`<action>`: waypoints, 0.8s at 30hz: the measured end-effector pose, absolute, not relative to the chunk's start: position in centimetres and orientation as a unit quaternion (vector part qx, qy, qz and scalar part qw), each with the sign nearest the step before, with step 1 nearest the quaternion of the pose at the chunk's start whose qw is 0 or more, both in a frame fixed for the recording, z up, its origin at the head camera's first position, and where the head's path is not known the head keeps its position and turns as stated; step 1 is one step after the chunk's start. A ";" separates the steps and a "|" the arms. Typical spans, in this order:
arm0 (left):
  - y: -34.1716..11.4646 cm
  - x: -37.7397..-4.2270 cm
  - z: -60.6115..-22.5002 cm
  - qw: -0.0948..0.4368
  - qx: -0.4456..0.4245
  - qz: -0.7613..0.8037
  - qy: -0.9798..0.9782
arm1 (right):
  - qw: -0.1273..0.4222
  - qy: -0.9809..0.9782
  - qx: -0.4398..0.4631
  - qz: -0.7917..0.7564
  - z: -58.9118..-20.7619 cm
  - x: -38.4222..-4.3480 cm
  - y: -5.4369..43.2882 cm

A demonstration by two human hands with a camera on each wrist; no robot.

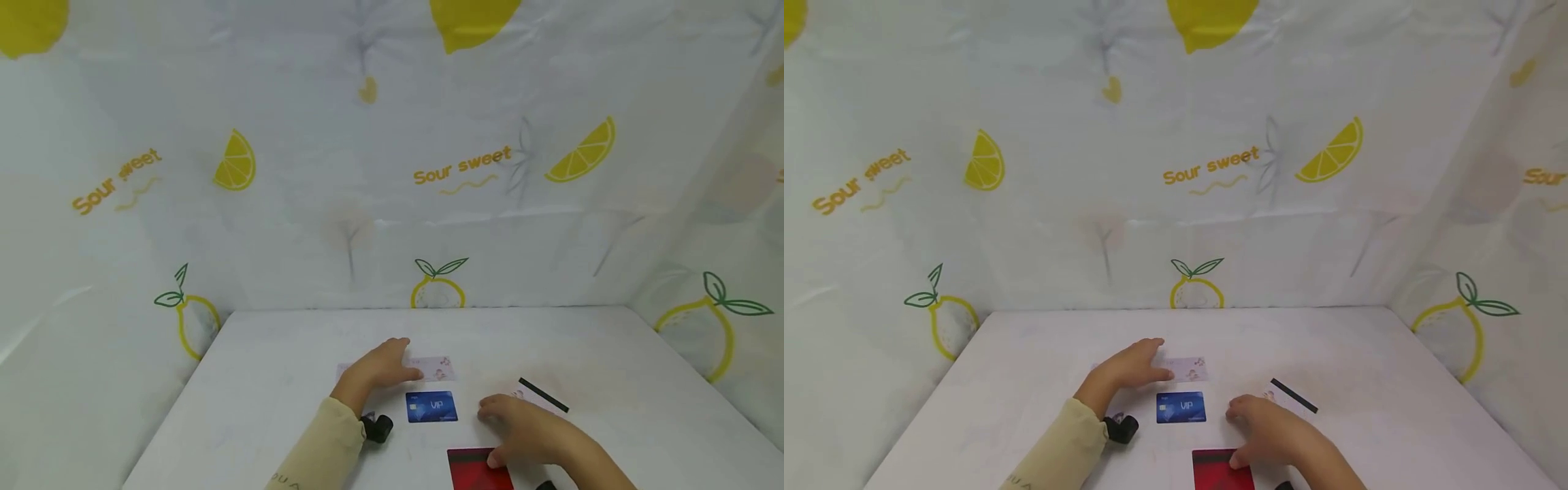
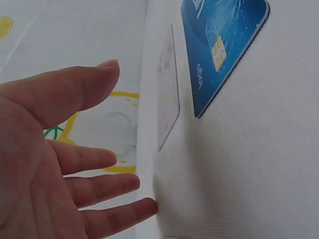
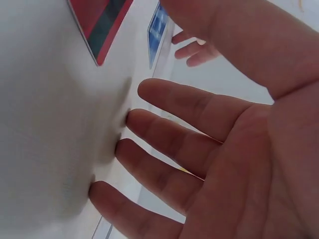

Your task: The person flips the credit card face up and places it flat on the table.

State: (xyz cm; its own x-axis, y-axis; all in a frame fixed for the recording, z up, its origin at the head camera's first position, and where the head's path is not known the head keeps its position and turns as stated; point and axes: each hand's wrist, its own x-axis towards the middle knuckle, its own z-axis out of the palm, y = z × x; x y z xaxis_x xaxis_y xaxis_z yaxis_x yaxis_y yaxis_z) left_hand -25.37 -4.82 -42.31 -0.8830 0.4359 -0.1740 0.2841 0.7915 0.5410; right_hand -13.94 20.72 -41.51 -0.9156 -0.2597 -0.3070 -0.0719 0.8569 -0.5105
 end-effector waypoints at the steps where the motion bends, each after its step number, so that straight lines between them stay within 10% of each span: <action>1: -4.9 -25.1 -42.2 0.145 0.196 0.260 0.934 | 0.189 0.946 -0.086 -0.251 -41.6 -13.7 20.7; 24: -2.9 -16.3 -40.5 0.163 0.302 0.150 0.927 | 0.162 0.956 -0.125 -0.210 -42.0 -12.5 20.4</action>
